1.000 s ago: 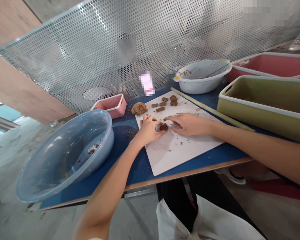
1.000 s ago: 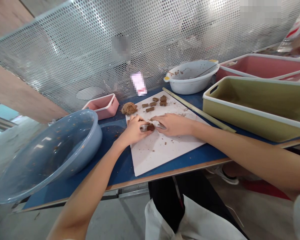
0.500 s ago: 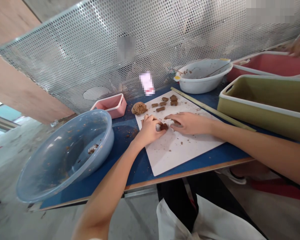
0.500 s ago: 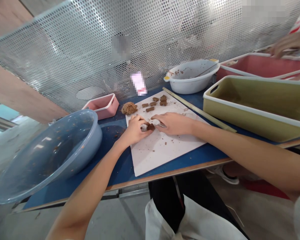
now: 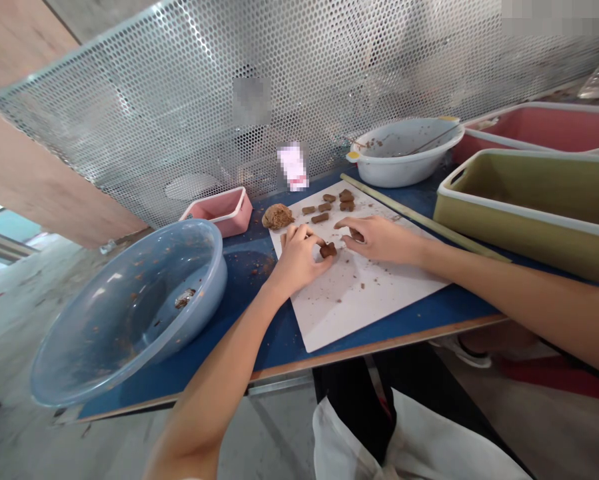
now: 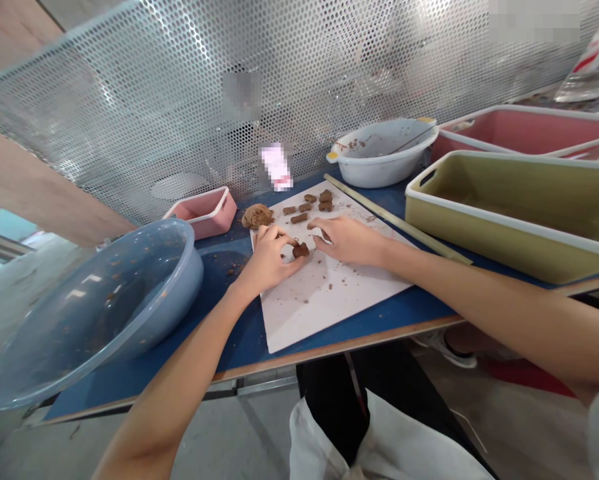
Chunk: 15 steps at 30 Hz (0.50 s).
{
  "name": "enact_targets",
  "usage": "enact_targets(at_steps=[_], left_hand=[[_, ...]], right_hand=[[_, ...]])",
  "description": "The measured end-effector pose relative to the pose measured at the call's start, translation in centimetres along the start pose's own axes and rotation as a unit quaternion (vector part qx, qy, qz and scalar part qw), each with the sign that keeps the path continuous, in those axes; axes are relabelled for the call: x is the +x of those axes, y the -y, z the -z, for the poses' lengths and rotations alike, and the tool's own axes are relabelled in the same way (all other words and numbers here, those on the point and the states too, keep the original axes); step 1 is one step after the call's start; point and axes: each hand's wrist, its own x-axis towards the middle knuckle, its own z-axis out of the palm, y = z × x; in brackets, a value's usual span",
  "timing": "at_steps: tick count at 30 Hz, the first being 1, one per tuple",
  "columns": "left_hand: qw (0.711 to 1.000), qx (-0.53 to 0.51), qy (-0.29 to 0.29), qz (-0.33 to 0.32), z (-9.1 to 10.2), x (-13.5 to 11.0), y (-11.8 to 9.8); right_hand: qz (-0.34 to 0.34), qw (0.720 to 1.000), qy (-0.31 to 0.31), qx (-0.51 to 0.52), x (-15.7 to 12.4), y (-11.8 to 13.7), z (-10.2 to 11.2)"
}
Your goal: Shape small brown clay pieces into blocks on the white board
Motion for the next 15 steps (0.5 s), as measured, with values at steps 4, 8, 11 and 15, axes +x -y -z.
enact_targets(at_steps=[4, 8, 11, 15], left_hand=[[0.999, 0.0, 0.009, 0.034, 0.0, 0.0, 0.7], [1.0, 0.013, 0.015, 0.024, -0.2, 0.0, 1.8], [0.999, 0.019, 0.033, 0.018, -0.4, 0.2, 2.5], [0.999, 0.014, 0.016, 0.036, 0.1, 0.6, 3.6]], right_hand=[[-0.016, 1.0, -0.002, 0.004, 0.0, 0.2, 0.2], [-0.015, 1.0, 0.001, 0.011, 0.0, 0.2, 0.2], [-0.018, 1.0, 0.006, 0.014, 0.0, 0.3, 0.2], [-0.011, 1.0, 0.001, 0.015, 0.1, 0.1, 0.2]])
